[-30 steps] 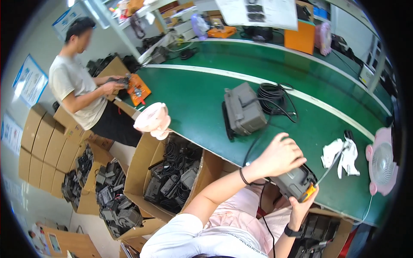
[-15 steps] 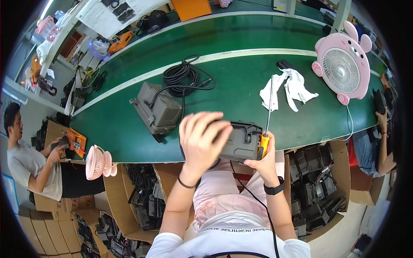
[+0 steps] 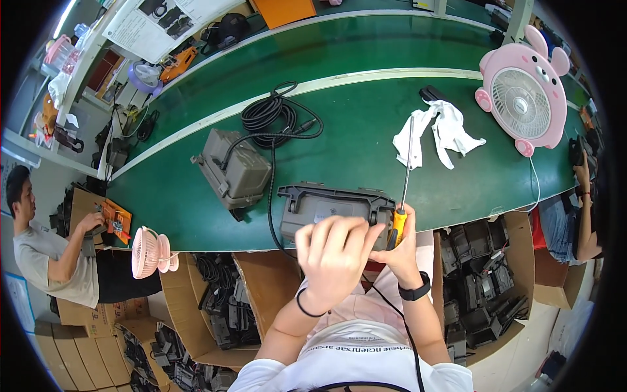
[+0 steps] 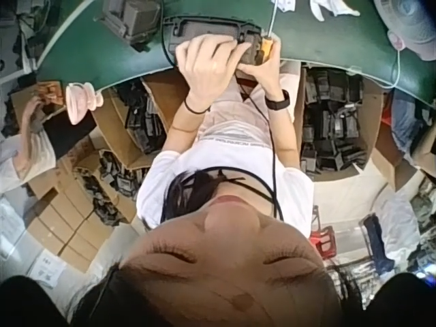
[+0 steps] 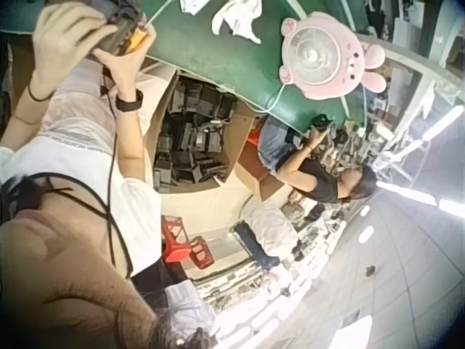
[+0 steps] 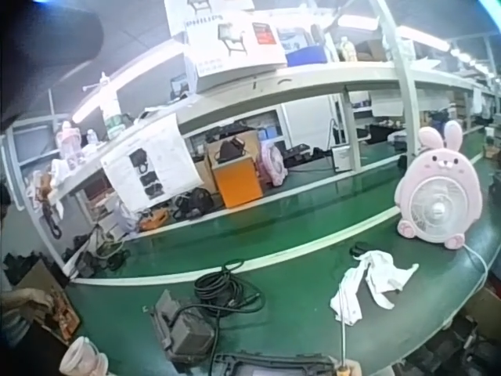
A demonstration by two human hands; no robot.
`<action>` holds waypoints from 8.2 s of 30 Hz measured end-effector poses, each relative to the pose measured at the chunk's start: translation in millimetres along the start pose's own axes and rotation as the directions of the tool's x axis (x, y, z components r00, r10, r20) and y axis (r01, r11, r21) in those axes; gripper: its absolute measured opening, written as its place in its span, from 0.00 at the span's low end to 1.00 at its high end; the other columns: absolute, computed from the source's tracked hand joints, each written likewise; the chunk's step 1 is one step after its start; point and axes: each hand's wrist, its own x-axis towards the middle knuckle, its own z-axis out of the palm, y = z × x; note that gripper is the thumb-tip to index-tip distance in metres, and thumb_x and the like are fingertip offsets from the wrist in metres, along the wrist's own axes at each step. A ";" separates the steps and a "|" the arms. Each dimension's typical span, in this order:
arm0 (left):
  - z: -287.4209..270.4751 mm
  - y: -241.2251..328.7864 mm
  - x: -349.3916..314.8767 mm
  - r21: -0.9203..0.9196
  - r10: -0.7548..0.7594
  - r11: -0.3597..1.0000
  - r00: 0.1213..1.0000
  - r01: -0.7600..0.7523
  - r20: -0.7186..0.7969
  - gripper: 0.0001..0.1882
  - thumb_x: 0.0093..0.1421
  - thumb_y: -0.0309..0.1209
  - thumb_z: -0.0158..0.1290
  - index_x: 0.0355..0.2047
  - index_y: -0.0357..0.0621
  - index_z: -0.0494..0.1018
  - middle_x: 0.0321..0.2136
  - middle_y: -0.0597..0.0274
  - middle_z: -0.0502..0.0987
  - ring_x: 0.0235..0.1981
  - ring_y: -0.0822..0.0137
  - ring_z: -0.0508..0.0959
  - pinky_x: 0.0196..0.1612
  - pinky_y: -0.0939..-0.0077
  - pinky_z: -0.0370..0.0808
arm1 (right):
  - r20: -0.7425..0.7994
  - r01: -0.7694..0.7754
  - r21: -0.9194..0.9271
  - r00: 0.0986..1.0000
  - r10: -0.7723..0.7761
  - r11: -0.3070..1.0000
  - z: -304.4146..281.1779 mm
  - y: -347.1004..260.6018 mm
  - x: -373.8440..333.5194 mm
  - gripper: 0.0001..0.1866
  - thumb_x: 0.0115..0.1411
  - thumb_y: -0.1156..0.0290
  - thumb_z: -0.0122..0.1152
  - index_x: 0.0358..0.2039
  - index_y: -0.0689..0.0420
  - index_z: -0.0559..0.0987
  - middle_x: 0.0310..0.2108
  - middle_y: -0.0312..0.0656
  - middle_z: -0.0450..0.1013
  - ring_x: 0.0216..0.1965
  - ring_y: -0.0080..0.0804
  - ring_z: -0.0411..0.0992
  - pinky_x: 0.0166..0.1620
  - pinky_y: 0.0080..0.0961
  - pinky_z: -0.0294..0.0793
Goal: Assembling electronic enclosures by inserting cables and securing them with a screwdriver.
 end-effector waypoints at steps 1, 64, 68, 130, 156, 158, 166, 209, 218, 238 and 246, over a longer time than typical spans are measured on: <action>-7.5 -1.2 1.1 -0.035 0.015 0.999 1.000 -0.015 0.008 0.12 0.41 0.37 0.71 0.23 0.50 0.79 0.30 0.75 0.79 0.32 0.69 0.77 0.40 0.70 0.65 | -0.001 -0.001 0.003 1.000 0.001 1.000 -0.7 0.6 0.8 0.53 0.29 0.72 0.85 0.54 0.53 0.58 0.63 0.48 0.57 0.59 0.35 0.64 0.60 0.34 0.68; -2.6 -113.9 -177.9 -0.717 -0.556 -0.695 0.676 -0.060 0.483 0.11 0.64 0.27 0.49 0.41 0.34 0.76 0.43 0.50 0.79 0.41 0.58 0.81 0.44 0.62 0.81 | 0.138 0.210 -0.320 0.975 -0.173 0.924 11.0 -62.6 -57.5 0.13 0.57 0.63 0.62 0.36 0.59 0.82 0.41 0.40 0.65 0.27 0.20 0.63 0.31 0.17 0.64; -4.1 -118.8 -183.3 -0.749 -0.631 -0.662 0.564 -0.034 0.532 0.10 0.64 0.28 0.49 0.40 0.34 0.77 0.43 0.51 0.79 0.42 0.59 0.81 0.46 0.62 0.80 | 0.191 0.216 -0.406 0.970 -0.148 0.888 9.6 -58.8 -57.1 0.16 0.54 0.59 0.64 0.35 0.58 0.83 0.37 0.39 0.63 0.30 0.25 0.62 0.34 0.21 0.63; 13.4 -162.5 105.5 -0.676 -0.048 -0.250 0.689 0.693 0.724 0.27 0.67 0.31 0.46 0.64 0.38 0.55 0.37 0.53 0.75 0.23 0.61 0.81 0.32 0.69 0.81 | -0.204 -0.031 -0.464 0.976 -0.072 0.885 -71.8 -46.3 -3.8 0.50 0.28 0.67 0.80 0.57 0.67 0.71 0.47 0.44 0.68 0.49 0.33 0.68 0.55 0.27 0.67; -46.1 -9.2 -61.3 -0.913 -0.536 0.125 0.801 0.387 0.266 0.56 0.56 0.44 0.65 0.71 0.39 0.39 0.61 0.53 0.59 0.59 0.61 0.65 0.59 0.66 0.65 | -0.077 0.210 -0.370 0.964 -0.255 0.905 3.0 -37.9 -42.7 0.61 0.26 0.57 0.85 0.61 0.65 0.64 0.54 0.47 0.65 0.56 0.40 0.66 0.60 0.36 0.64; -40.8 -8.8 -59.3 -0.935 -0.616 0.011 0.739 0.355 0.273 0.60 0.56 0.49 0.63 0.72 0.41 0.32 0.70 0.51 0.45 0.67 0.59 0.55 0.66 0.64 0.55 | -0.019 0.350 -0.583 0.896 -0.443 0.733 21.2 -21.5 -49.7 0.60 0.25 0.63 0.85 0.62 0.60 0.62 0.51 0.52 0.63 0.56 0.50 0.62 0.60 0.42 0.60; -55.9 -54.1 -92.0 -0.891 -0.657 -0.327 0.601 0.315 0.454 0.46 0.57 0.43 0.60 0.69 0.46 0.49 0.62 0.58 0.62 0.62 0.60 0.65 0.62 0.63 0.65 | 0.377 0.534 -0.504 0.843 -0.383 0.679 24.6 -4.4 -70.2 0.50 0.32 0.69 0.83 0.58 0.57 0.66 0.55 0.52 0.57 0.52 0.43 0.64 0.58 0.41 0.60; -142.9 -97.9 -241.6 -0.924 -0.923 -0.282 0.190 0.259 0.335 0.33 0.59 0.53 0.52 0.58 0.46 0.66 0.52 0.64 0.71 0.50 0.69 0.72 0.53 0.73 0.69 | 0.190 0.294 -0.557 0.956 -0.226 0.777 -19.0 26.3 66.3 0.10 0.66 0.71 0.58 0.45 0.57 0.82 0.40 0.33 0.70 0.26 0.13 0.61 0.26 0.11 0.62; -175.8 -92.1 -224.3 -0.898 -0.894 -0.154 0.330 0.412 0.304 0.41 0.54 0.50 0.54 0.63 0.40 0.61 0.55 0.56 0.69 0.55 0.62 0.70 0.59 0.68 0.65 | 0.216 0.304 -0.566 0.952 -0.218 0.767 -24.5 32.9 64.6 0.08 0.65 0.71 0.60 0.42 0.57 0.83 0.40 0.35 0.68 0.28 0.15 0.63 0.25 0.11 0.63; -182.9 -222.6 -356.7 0.476 -0.929 0.060 0.224 0.877 -0.296 0.49 0.43 0.43 0.70 0.66 0.76 0.61 0.40 0.43 0.72 0.44 0.44 0.75 0.46 0.57 0.75 | 0.222 0.334 -0.622 0.943 -0.249 0.708 -24.8 34.8 63.4 0.09 0.66 0.72 0.57 0.44 0.59 0.81 0.38 0.33 0.71 0.25 0.13 0.62 0.26 0.12 0.62; -155.8 -267.7 -455.9 0.618 -0.996 -0.084 -0.047 0.782 -0.075 0.47 0.52 0.52 0.63 0.69 0.74 0.51 0.42 0.37 0.76 0.42 0.39 0.79 0.44 0.51 0.77 | 0.186 0.303 -0.628 0.953 -0.240 0.717 -13.9 26.2 59.0 0.07 0.65 0.75 0.57 0.40 0.59 0.81 0.37 0.35 0.68 0.29 0.17 0.65 0.24 0.12 0.65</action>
